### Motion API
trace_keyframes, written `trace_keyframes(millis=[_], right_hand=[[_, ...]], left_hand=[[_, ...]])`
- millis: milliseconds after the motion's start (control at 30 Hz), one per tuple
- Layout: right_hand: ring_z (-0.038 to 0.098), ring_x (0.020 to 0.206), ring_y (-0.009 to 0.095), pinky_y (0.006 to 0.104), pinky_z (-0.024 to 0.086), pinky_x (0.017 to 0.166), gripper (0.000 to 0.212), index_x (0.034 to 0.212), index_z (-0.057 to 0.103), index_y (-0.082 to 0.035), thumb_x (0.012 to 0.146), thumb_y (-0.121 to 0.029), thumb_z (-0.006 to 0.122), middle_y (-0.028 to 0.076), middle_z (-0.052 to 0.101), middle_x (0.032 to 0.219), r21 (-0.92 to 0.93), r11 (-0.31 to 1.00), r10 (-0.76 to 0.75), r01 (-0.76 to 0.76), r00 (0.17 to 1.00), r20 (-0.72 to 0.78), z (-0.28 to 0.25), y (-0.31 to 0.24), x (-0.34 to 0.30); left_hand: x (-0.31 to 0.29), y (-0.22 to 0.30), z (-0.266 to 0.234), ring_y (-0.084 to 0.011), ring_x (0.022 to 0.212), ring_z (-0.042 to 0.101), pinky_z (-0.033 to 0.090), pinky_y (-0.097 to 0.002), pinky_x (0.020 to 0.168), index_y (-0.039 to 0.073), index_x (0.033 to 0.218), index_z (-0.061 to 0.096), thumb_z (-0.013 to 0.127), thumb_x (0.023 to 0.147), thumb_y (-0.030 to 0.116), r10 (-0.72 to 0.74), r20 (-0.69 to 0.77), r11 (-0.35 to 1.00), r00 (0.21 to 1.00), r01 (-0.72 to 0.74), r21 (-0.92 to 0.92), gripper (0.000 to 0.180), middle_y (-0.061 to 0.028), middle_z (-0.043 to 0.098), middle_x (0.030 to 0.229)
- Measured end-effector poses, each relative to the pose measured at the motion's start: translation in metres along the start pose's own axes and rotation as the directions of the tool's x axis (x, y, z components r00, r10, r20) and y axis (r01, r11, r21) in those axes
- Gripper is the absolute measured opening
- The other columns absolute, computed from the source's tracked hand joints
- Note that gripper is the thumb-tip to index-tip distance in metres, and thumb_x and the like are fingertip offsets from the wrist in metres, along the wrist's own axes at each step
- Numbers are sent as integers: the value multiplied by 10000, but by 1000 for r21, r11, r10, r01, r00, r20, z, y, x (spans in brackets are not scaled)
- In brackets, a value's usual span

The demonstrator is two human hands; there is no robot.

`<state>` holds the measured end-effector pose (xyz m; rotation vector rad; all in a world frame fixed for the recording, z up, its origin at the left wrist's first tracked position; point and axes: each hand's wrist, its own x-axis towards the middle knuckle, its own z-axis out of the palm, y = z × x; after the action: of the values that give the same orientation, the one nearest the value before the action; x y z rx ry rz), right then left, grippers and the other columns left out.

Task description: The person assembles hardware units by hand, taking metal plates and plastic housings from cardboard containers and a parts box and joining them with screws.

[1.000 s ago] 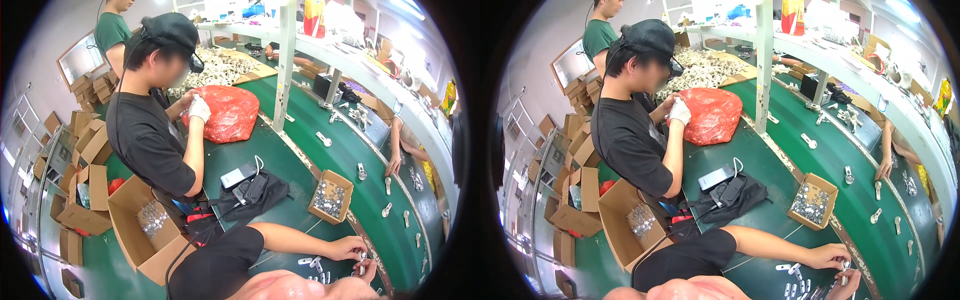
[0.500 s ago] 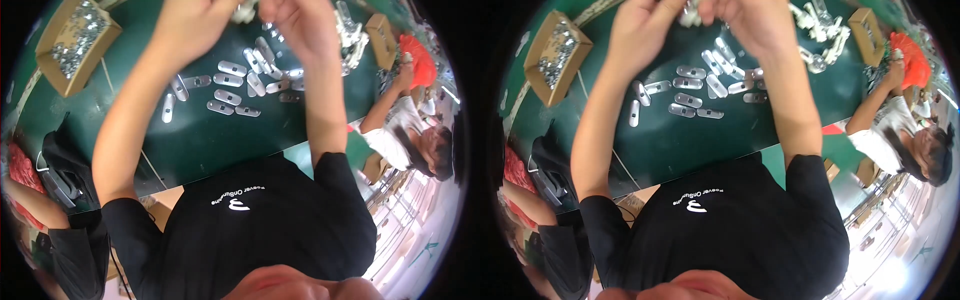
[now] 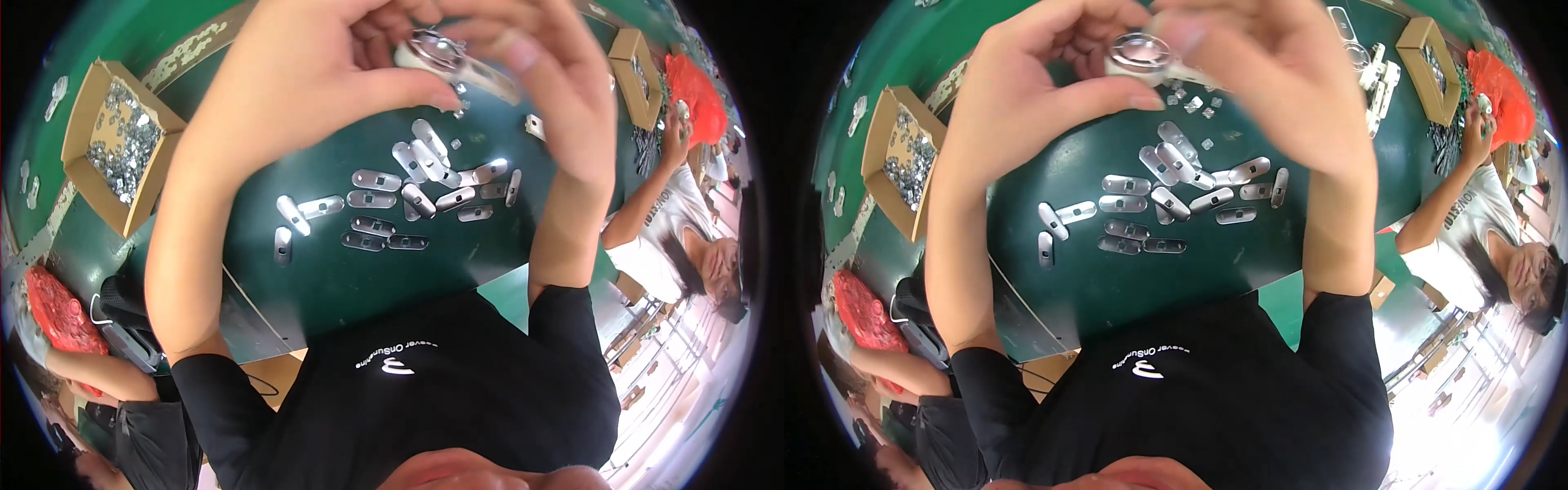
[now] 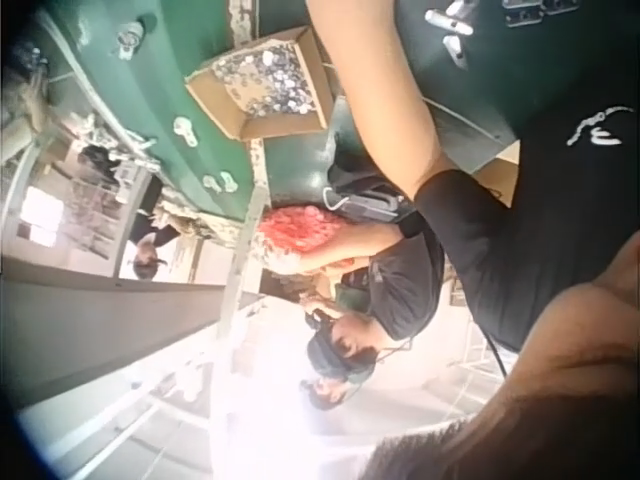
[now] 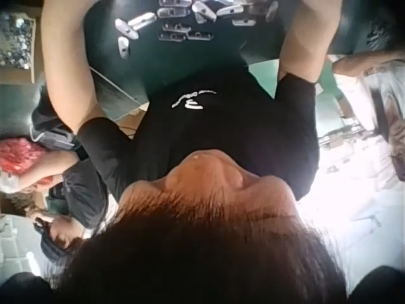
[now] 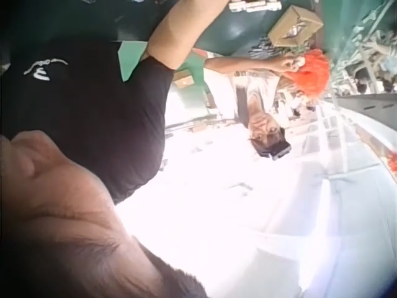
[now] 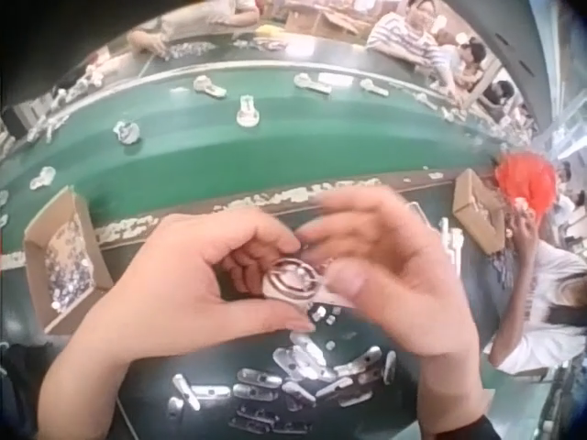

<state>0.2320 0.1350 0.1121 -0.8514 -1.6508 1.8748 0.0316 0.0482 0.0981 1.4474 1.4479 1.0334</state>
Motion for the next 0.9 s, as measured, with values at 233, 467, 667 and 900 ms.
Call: trace_keyframes(millis=[233, 467, 667, 900], right_hand=[[578, 648, 101, 233, 425, 578, 216, 1124, 694, -7, 1048, -145, 546, 48, 695, 933, -229, 967, -140, 108, 981, -131, -31, 26, -3], [612, 783, 96, 258, 508, 737, 63, 969, 706, 15, 915, -16, 716, 3, 623, 778, -675, 738, -79, -16, 991, -110, -44, 48, -60], [667, 753, 307, 401, 527, 673, 125, 967, 719, -61, 853, -87, 761, 89, 673, 840, -790, 607, -180, 85, 983, -33, -33, 64, -65], [670, 784, 337, 434, 534, 683, 101, 901, 672, -50, 869, -108, 749, 91, 660, 891, -818, 575, -131, 22, 989, -66, -25, 78, -61]], left_hand=[[14, -15, 46, -221, 815, 689, 557, -330, 746, 31, 1064, 702, 820, 836, 117, 409, -242, 883, 880, -315, 348, 271, -99, 719, 975], [-17, -41, 41, -267, 919, 669, 556, -363, 780, 67, 1024, 740, 801, 777, 36, 440, 67, 725, 895, -399, 562, 257, -53, 704, 987], [-11, -36, 58, -278, 1025, 606, 526, -398, 870, 55, 1085, 720, 796, 786, 48, 339, 153, 774, 928, -368, 515, 308, -71, 650, 1048], [-14, -36, 59, -277, 1005, 566, 493, -392, 869, 34, 974, 673, 756, 828, 38, 185, 193, 837, 964, -257, 483, 167, -71, 616, 1010]])
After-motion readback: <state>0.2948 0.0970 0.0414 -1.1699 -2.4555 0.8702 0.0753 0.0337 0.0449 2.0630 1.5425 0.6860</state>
